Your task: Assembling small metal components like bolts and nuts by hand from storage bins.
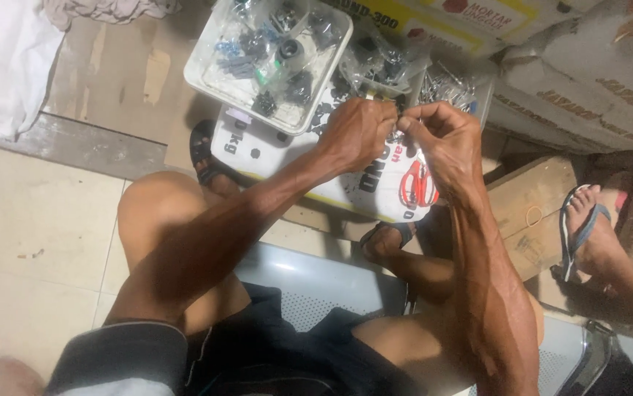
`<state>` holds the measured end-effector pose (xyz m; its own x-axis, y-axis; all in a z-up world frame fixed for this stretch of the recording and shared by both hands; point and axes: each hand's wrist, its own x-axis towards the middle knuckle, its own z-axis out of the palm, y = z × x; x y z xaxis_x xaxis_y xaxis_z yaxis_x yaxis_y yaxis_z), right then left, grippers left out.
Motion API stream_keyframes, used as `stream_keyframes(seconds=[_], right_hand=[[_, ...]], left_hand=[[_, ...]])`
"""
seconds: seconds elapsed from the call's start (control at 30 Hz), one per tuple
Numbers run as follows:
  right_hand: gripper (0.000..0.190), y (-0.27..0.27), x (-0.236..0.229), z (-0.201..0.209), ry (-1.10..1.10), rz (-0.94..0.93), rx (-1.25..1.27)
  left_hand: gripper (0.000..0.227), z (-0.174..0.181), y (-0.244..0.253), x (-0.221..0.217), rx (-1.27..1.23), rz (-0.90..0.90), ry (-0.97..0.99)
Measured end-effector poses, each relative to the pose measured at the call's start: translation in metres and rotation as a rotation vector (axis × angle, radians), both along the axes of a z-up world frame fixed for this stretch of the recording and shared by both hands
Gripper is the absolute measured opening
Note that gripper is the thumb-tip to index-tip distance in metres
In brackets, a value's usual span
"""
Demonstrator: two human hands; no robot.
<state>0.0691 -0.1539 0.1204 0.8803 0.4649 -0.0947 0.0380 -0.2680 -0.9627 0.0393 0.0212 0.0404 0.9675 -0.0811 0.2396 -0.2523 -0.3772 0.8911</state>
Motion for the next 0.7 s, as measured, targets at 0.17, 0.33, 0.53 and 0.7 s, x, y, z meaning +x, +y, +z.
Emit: stream_keyframes(seconds=[0.17, 0.33, 0.53, 0.7], right_hand=[[0.008, -0.001, 0.006, 0.016, -0.084, -0.057, -0.024], [0.012, 0.006, 0.0, -0.002, -0.256, -0.016, -0.043], [0.018, 0.002, 0.007, -0.02, -0.193, -0.092, -0.059], [0.018, -0.008, 0.007, -0.038, 0.002, -0.053, -0.082]], left_hand=[[0.014, 0.028, -0.004, 0.003, -0.162, 0.189, 0.041], [0.017, 0.022, -0.019, 0.009, -0.234, 0.252, 0.085], [0.011, -0.008, -0.018, 0.018, -0.234, 0.232, 0.066], [0.007, -0.008, -0.023, 0.002, -0.106, 0.222, 0.152]])
